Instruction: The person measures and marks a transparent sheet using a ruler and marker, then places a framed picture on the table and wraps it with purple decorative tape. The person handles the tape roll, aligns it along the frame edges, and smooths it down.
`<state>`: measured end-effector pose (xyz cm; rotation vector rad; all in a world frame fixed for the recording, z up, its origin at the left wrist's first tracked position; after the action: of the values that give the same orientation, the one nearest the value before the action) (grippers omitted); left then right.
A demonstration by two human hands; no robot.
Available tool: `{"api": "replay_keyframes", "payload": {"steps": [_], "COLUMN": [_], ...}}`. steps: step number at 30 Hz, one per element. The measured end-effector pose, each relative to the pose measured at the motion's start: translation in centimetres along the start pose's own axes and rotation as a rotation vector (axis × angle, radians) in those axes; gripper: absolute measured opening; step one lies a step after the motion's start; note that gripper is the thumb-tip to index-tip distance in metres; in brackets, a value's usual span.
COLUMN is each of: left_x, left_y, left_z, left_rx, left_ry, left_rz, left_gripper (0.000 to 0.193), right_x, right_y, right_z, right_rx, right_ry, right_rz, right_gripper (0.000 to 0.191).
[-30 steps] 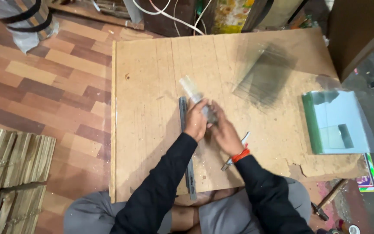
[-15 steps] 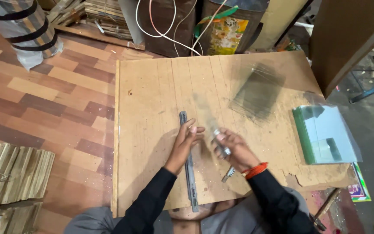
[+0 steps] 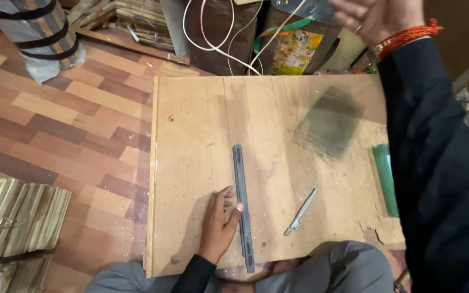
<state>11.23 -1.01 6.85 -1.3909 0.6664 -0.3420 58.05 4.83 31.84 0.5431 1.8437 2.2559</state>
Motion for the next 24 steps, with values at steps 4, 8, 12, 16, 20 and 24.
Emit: {"api": "replay_keyframes", "payload": {"steps": [4, 8, 12, 16, 20, 24], "left_x": [-0.1, 1.6, 3.8, 4.3, 1.0, -6.1], "left_y": [-0.5, -0.6, -0.3, 0.3, 0.8, 0.7], "left_z": [-1.2, -1.7, -1.9, -1.7, -1.7, -2.3], "left_rx": [0.047, 0.117, 0.050, -0.003, -0.042, -0.116], "left_ry": [0.061, 0.178, 0.202, 0.142, 0.008, -0.165], "left_rz": [0.450, 0.600, 0.673, 0.667, 0.475, 0.368], "left_gripper": [0.060, 0.074, 0.072, 0.072, 0.058, 0.043], "right_x": [0.8, 3.2, 6.4, 7.5, 6.7, 4.6], "right_y": [-1.2, -8.1, -15.9, -19.8, -22.1, -23.7], "right_z": [-6.4, -18.4, -28.5, -32.6, -33.1, -33.4], "right_rx": [-0.318, 0.128, 0.374, 0.291, 0.313, 0.394], "right_ry": [-0.166, -0.023, 0.153, 0.161, 0.075, 0.078], "right_rz": [-0.417, -1.097, -1.419, -1.517, -1.506, -1.491], "right_gripper": [0.038, 0.017, 0.042, 0.035, 0.032, 0.030]}}
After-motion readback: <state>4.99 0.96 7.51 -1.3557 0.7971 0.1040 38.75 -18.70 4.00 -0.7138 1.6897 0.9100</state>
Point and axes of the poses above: each hand's wrist, its own z-axis towards the middle knuckle, its own x-axis out of the palm, y = z × x, the point moved 2 cm from there along z, towards the middle knuckle, and after that the axes turned 5 degrees about -z, right-handed, at the moved point
